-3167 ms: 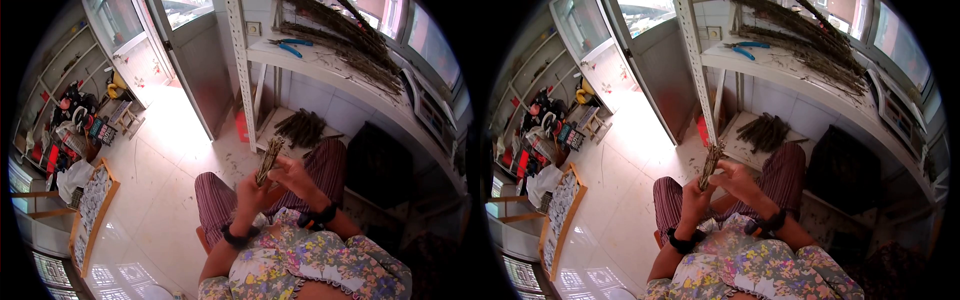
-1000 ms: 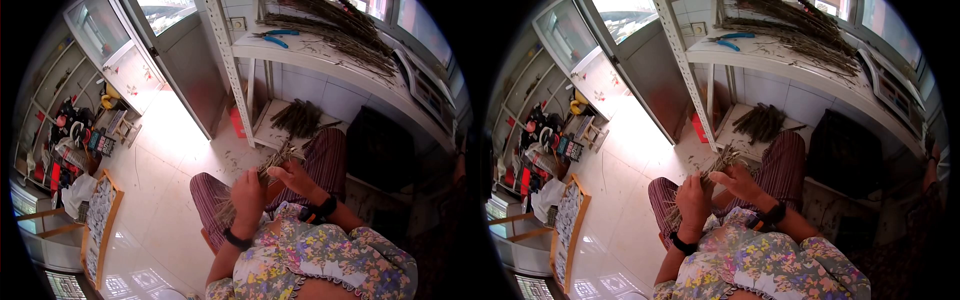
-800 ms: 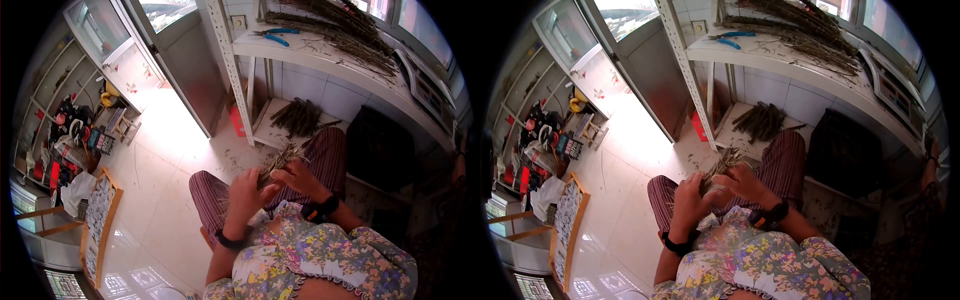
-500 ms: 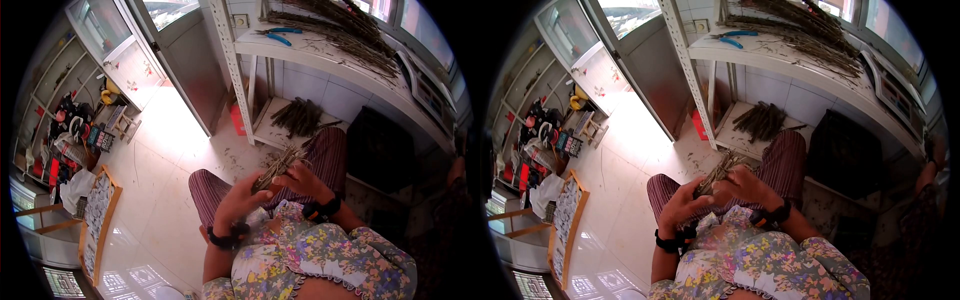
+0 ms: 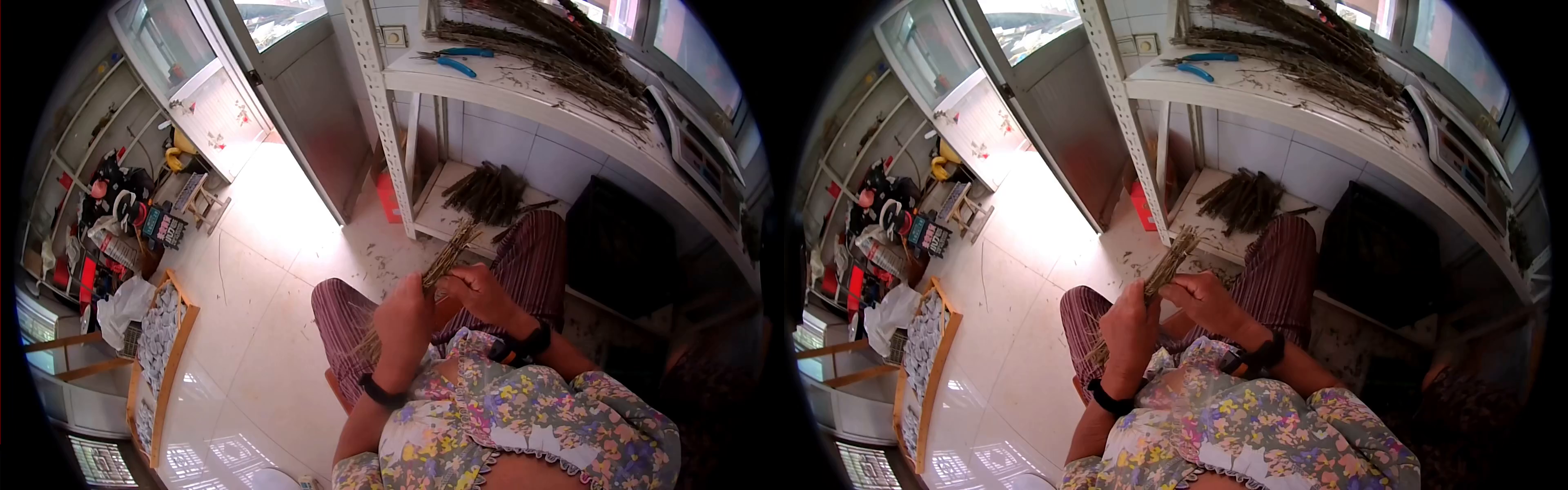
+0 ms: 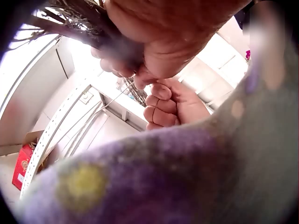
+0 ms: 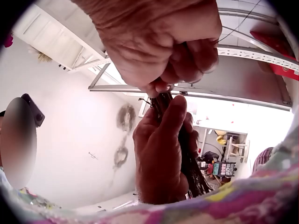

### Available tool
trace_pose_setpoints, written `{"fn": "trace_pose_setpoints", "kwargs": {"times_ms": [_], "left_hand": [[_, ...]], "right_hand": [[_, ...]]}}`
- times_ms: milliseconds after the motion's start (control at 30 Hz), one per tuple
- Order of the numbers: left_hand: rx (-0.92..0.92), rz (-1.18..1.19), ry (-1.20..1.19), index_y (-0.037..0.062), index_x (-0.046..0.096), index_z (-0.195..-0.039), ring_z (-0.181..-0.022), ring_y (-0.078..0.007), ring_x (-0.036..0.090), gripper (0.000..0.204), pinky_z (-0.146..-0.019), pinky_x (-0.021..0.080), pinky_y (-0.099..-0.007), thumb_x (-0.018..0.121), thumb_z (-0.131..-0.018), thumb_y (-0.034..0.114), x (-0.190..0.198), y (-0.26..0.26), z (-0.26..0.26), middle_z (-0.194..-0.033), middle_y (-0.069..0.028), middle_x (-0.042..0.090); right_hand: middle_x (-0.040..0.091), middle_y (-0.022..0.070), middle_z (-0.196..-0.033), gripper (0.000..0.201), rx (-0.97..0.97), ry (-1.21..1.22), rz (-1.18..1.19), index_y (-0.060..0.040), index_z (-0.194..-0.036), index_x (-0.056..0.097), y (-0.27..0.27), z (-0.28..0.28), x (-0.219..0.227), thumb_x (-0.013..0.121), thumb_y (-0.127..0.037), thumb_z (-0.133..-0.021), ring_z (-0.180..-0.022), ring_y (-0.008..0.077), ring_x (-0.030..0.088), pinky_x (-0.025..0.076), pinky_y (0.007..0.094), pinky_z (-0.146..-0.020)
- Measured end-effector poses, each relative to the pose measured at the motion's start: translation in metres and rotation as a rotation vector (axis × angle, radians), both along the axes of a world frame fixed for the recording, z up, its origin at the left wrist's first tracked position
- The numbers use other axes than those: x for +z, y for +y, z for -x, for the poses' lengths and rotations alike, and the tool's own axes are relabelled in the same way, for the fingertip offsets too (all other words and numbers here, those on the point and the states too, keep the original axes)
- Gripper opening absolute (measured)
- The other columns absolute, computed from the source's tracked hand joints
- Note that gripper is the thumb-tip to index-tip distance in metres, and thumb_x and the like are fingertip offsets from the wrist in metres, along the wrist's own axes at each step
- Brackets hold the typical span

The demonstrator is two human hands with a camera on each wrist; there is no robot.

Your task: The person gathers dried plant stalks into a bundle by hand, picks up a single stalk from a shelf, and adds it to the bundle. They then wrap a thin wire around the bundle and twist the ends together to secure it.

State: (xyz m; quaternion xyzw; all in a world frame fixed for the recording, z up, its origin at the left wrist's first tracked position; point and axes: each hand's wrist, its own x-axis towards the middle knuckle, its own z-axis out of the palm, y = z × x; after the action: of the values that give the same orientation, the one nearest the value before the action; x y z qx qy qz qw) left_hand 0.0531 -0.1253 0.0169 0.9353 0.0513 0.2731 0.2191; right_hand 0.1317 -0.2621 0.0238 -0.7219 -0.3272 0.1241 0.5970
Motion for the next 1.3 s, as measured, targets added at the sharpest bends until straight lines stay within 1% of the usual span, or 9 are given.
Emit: {"fn": "trace_pose_setpoints", "kwargs": {"times_ms": [133,233,467,567,667,767,967,1167,1300], "left_hand": [[0.032,-0.087,-0.046,0.0052,0.053,-0.096,-0.068,-0.0291,0.060,0.020,-0.054,0.046,-0.0389,0.062,-0.080,0.014,0.001,-0.003,0.000,-0.077,-0.0106,0.057],[0.033,-0.159,-0.062,0.0044,0.053,-0.100,-0.067,-0.0271,0.058,0.024,-0.054,0.045,-0.0374,0.059,-0.079,0.014,0.003,-0.004,-0.002,-0.077,-0.0090,0.054],[0.058,-0.285,-0.172,0.0041,0.055,-0.107,-0.068,-0.0223,0.056,0.030,-0.057,0.044,-0.0336,0.057,-0.078,0.012,-0.002,-0.007,-0.007,-0.078,-0.0061,0.053],[0.058,-0.249,-0.182,0.0056,0.057,-0.103,-0.070,-0.0233,0.058,0.024,-0.059,0.045,-0.0336,0.061,-0.080,0.011,-0.001,-0.009,-0.007,-0.079,-0.0070,0.057],[0.036,-0.134,-0.188,0.0045,0.056,-0.111,-0.075,-0.0250,0.060,0.037,-0.060,0.045,-0.0329,0.065,-0.076,0.011,-0.005,-0.008,-0.008,-0.084,-0.0094,0.059],[0.038,-0.037,-0.136,0.0042,0.053,-0.118,-0.080,-0.0280,0.060,0.048,-0.066,0.046,-0.0334,0.068,-0.073,0.015,-0.005,-0.007,-0.011,-0.090,-0.0108,0.060],[-0.127,0.052,0.064,0.0046,0.051,-0.122,-0.094,-0.0309,0.058,0.062,-0.082,0.043,-0.0379,0.074,-0.067,0.021,0.014,0.001,-0.002,-0.105,-0.0121,0.060],[-0.252,0.043,0.112,0.0044,0.043,-0.132,-0.120,-0.0323,0.046,0.087,-0.106,0.029,-0.0450,0.082,-0.057,0.029,0.026,0.011,0.005,-0.128,-0.0152,0.050],[-0.357,0.095,0.102,0.0044,0.039,-0.135,-0.130,-0.0329,0.037,0.093,-0.111,0.020,-0.0469,0.083,-0.057,0.029,0.037,0.019,0.002,-0.136,-0.0167,0.043]], "right_hand": [[0.050,-0.0005,-0.058,0.029,0.060,0.105,-0.020,0.0039,-0.082,0.062,-0.004,-0.004,-0.011,0.064,-0.024,-0.086,-0.058,0.0046,0.041,0.037,0.0266,-0.050],[0.051,-0.0021,-0.060,0.028,0.002,0.101,-0.009,0.0030,-0.083,0.064,0.000,-0.004,-0.014,0.067,-0.025,-0.084,-0.059,0.0041,0.041,0.036,0.0255,-0.050],[0.059,-0.0009,-0.066,0.024,-0.066,0.173,-0.115,0.0045,-0.087,0.065,0.009,0.003,-0.008,0.065,-0.020,-0.085,-0.064,0.0032,0.047,0.042,0.0254,-0.054],[0.062,0.0010,-0.069,0.022,-0.063,0.141,-0.200,0.0050,-0.089,0.065,0.010,0.004,-0.013,0.063,-0.016,-0.085,-0.066,0.0034,0.050,0.044,0.0257,-0.056],[0.062,0.0035,-0.069,0.020,-0.057,0.082,-0.188,0.0049,-0.090,0.065,0.010,0.003,-0.016,0.061,-0.014,-0.084,-0.065,0.0045,0.051,0.044,0.0261,-0.057],[0.062,0.0072,-0.067,0.020,-0.036,0.018,-0.123,0.0042,-0.090,0.065,0.005,0.003,-0.010,0.061,-0.014,-0.083,-0.063,0.0060,0.052,0.045,0.0267,-0.057],[0.062,0.0112,-0.065,0.018,-0.037,-0.173,-0.087,0.0036,-0.086,0.064,-0.005,0.002,-0.010,0.063,-0.014,-0.081,-0.059,0.0091,0.053,0.044,0.0284,-0.054],[0.061,0.0131,-0.065,0.018,-0.027,-0.119,-0.095,0.0034,-0.085,0.065,-0.026,-0.008,-0.003,0.064,-0.015,-0.081,-0.055,0.0112,0.054,0.043,0.0286,-0.052],[0.060,0.0139,-0.064,0.018,0.042,-0.170,0.015,0.0020,-0.087,0.066,-0.035,-0.006,-0.019,0.065,-0.015,-0.081,-0.055,0.0133,0.055,0.043,0.0286,-0.052]]}}
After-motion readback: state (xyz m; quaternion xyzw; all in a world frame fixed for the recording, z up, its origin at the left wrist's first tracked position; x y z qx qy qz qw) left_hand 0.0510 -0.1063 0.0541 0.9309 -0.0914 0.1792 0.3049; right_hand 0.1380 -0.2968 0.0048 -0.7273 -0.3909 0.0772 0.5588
